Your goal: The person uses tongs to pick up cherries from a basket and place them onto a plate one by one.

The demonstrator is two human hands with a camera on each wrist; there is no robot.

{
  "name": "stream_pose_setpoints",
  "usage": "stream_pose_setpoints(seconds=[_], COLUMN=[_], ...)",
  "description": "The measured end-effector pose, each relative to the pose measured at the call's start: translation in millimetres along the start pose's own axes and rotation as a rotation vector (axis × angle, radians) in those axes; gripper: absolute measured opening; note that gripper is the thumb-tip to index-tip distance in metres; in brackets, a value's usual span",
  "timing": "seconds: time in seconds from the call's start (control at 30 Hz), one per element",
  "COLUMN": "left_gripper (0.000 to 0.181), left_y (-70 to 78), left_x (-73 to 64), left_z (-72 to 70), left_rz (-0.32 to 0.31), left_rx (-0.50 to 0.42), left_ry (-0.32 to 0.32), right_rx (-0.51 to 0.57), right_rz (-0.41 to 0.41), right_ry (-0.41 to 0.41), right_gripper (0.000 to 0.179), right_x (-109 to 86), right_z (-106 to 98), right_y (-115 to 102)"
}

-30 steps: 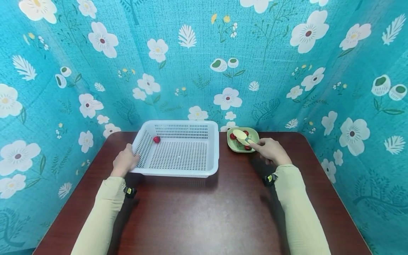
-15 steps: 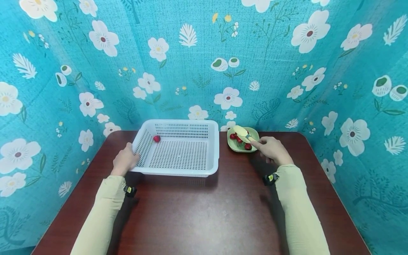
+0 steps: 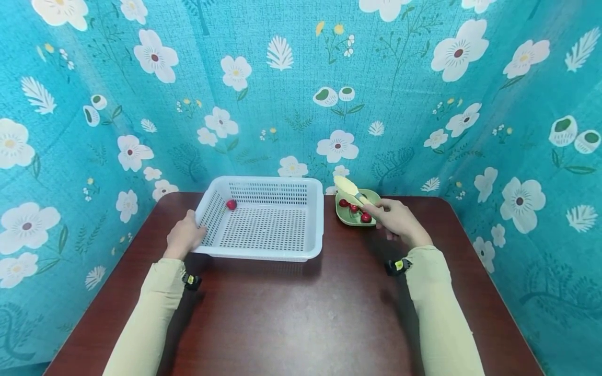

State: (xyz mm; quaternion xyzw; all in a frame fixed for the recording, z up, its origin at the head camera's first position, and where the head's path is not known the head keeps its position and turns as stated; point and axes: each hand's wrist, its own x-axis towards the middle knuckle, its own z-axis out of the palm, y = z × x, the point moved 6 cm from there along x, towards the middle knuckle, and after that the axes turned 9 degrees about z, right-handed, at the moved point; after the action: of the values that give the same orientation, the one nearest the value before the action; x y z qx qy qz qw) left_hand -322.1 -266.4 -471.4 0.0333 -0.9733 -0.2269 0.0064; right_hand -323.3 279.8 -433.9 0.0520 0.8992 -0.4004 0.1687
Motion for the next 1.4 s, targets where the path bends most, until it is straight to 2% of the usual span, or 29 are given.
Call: stream_pose_setpoints(seconds=[0.23,0.63,0.83,1.0,1.1,1.4], left_gripper=[0.046,0.046,0.046,0.048,0.047,0.048], left_y=[1.1,0.7,0.9,1.9,1.2,0.3], left_x=[0.1,0.0,1.1,1.0,0.1,-0.8], left_z=[-0.6,0.6,-0.7,0.3,0.8,0.8], left_rz=[-0.002,-0.001,-0.014,-0.015,-0.016,-0.013], left_rx=[-0.004,0.002,0.007,0.006,-0.005,-0.006], left_ry=[0.007,0.002,-0.001,-0.007,-0.005,-0.012], right_rx=[0.020,0.038,0.034,-0.025,-0.022,-0.007], right_rz=[-0.044,-0.116,-0.152,-0.138,-0.137,-0.217], right_ry=[-0.024,-0.091,-0.127,-0.126,-0.141,-0.183], right_gripper=[0.054,0.044,0.042,0.047,0.050,0.043], right_x=[-5.0,-3.8,-2.0,2.5,4.9,8.9], right_z=[11,37,56,70,79,103], right_y=[-26,-43,-66,-80,-90,-137])
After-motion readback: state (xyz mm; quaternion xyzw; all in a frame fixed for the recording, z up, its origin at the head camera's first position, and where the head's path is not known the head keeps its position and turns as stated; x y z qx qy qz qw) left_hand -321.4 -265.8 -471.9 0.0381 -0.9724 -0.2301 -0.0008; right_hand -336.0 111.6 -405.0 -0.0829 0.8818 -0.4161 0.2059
